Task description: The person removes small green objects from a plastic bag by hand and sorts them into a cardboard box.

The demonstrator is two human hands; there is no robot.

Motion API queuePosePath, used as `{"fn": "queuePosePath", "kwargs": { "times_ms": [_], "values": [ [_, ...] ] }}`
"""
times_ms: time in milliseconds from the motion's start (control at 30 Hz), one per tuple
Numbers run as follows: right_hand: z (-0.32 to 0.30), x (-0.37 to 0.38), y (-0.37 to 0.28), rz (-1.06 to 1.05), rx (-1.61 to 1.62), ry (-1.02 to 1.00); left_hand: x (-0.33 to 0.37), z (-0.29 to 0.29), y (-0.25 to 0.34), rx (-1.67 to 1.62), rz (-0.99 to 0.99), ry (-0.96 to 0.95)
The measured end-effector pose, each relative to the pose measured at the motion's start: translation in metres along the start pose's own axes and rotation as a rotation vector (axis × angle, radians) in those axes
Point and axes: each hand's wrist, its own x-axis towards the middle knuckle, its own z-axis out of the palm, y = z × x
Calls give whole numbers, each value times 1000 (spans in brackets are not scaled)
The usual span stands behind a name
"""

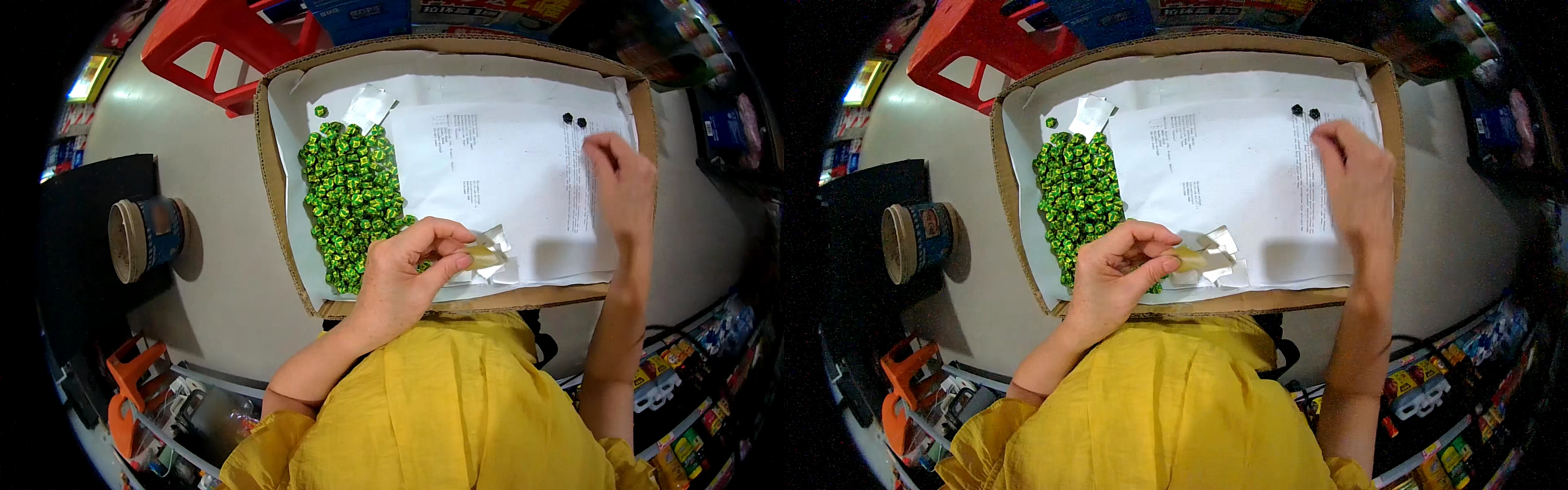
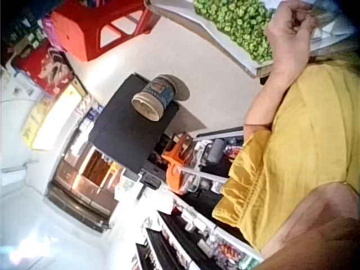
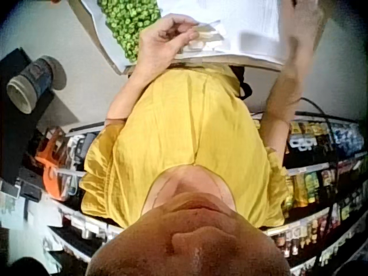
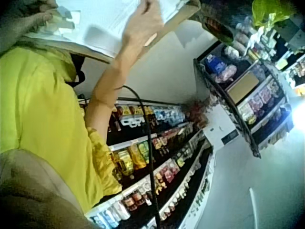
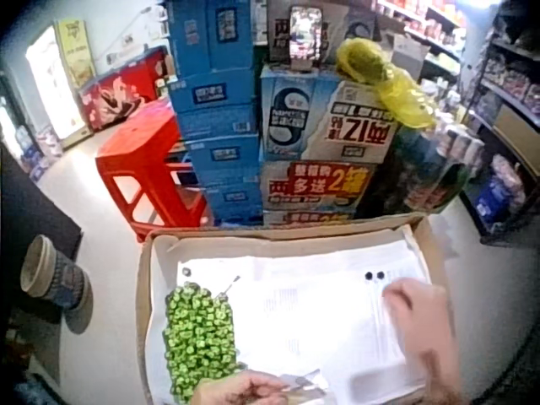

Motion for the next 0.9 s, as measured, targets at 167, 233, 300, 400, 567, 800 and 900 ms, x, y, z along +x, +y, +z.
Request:
{"fn": "queuePosePath", "kwargs": {
  "times_ms": [167,233,300,400,567,800,900],
  "values": [
    [6,24,17,-26,-83,66,0,3,5,-59,-22,-29],
    [8,25,15,-124,-211,103,0,2,5,-95,-39,-22],
    [4,17,7,-96,-172,113,3,1,6,-121,-59,-62],
    [-4,-19,-22,-113,17,-23,2,-1,6,-198,-75,-51],
    [19,-76,-68,-350,259,-86,1,-3,4,-265,-121,-9],
    [28,-82,-72,-320,278,-134,-3,-5,6,-289,-92,-44],
    [29,-80,-70,-339,255,-107,-5,-5,6,-282,-70,-63]
  ]
}}
